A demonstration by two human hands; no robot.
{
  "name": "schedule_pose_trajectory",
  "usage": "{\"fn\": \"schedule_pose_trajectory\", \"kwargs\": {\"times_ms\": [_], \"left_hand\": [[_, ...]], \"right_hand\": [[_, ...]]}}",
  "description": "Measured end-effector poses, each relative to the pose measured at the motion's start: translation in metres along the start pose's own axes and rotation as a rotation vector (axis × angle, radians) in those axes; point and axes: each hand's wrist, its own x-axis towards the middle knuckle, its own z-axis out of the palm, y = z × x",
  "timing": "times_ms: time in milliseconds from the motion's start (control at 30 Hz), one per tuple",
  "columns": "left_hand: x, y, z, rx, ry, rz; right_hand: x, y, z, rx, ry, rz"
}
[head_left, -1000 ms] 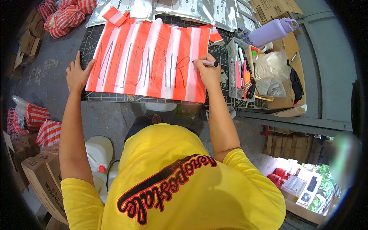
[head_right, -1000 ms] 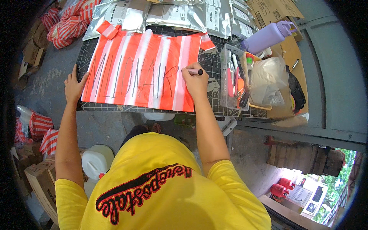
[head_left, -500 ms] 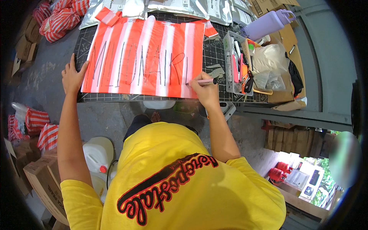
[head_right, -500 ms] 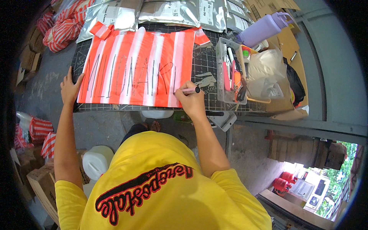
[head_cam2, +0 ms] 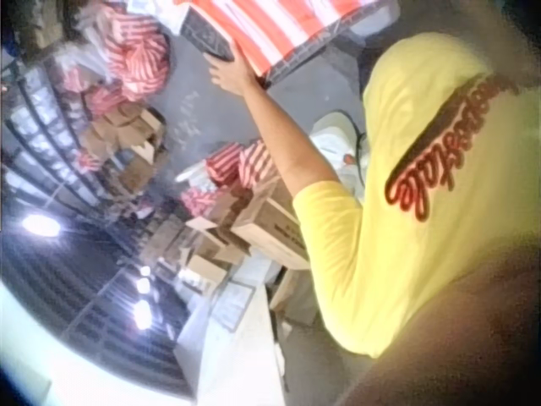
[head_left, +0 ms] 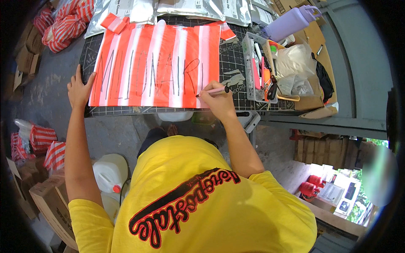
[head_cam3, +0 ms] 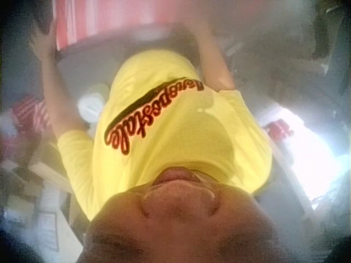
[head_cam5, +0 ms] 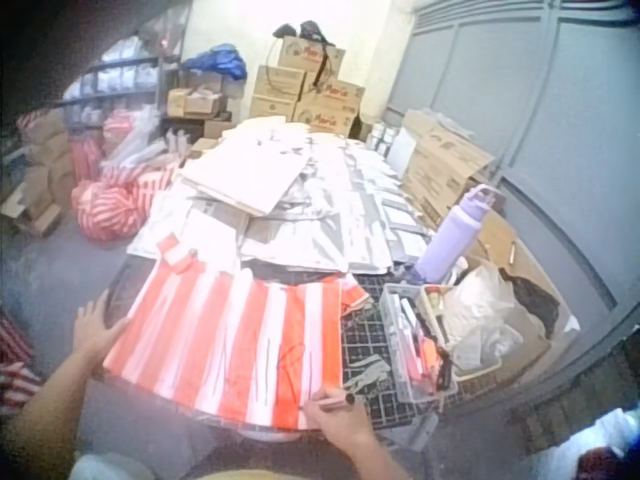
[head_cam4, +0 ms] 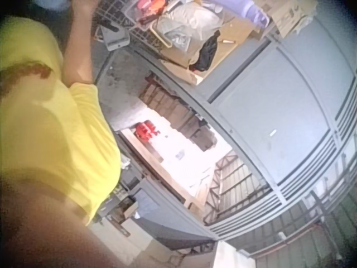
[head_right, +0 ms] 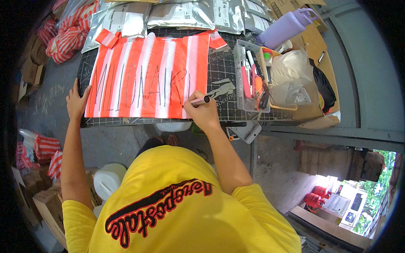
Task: The person writes words on red-and-white striped plastic bags using a black marker. They write 'MILK' on one bag and 'MILAGE' on another, then place the bags aside.
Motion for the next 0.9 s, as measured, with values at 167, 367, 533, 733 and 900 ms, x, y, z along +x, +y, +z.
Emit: {"fn": "schedule_pose_trajectory", "kwargs": {"times_ms": [167, 367, 533, 733, 900], "left_hand": [[-0.001, 0.001, 0.0, -0.006, -0.001, -0.002], [0.0, 0.004, -0.002, 0.005, 0.001, -0.01], [0.0, -0.001, 0.0, -0.001, -0.002, -0.002], [-0.002, 0.004, -0.003, 0.003, -0.001, 0.0], [-0.002, 0.002, -0.003, 0.002, 0.002, 0.003]], "right_hand": [[0.001, 0.005, -0.001, -0.011, -0.008, -0.019], [0.001, 0.01, 0.001, -0.001, 0.002, -0.017], [-0.002, 0.005, 0.0, -0.026, 0.021, -0.009], [-0.004, 0.017, -0.013, -0.037, 0.069, 0.013], [-0.001, 0.023, -0.029, -0.067, 0.102, 0.019]]}}
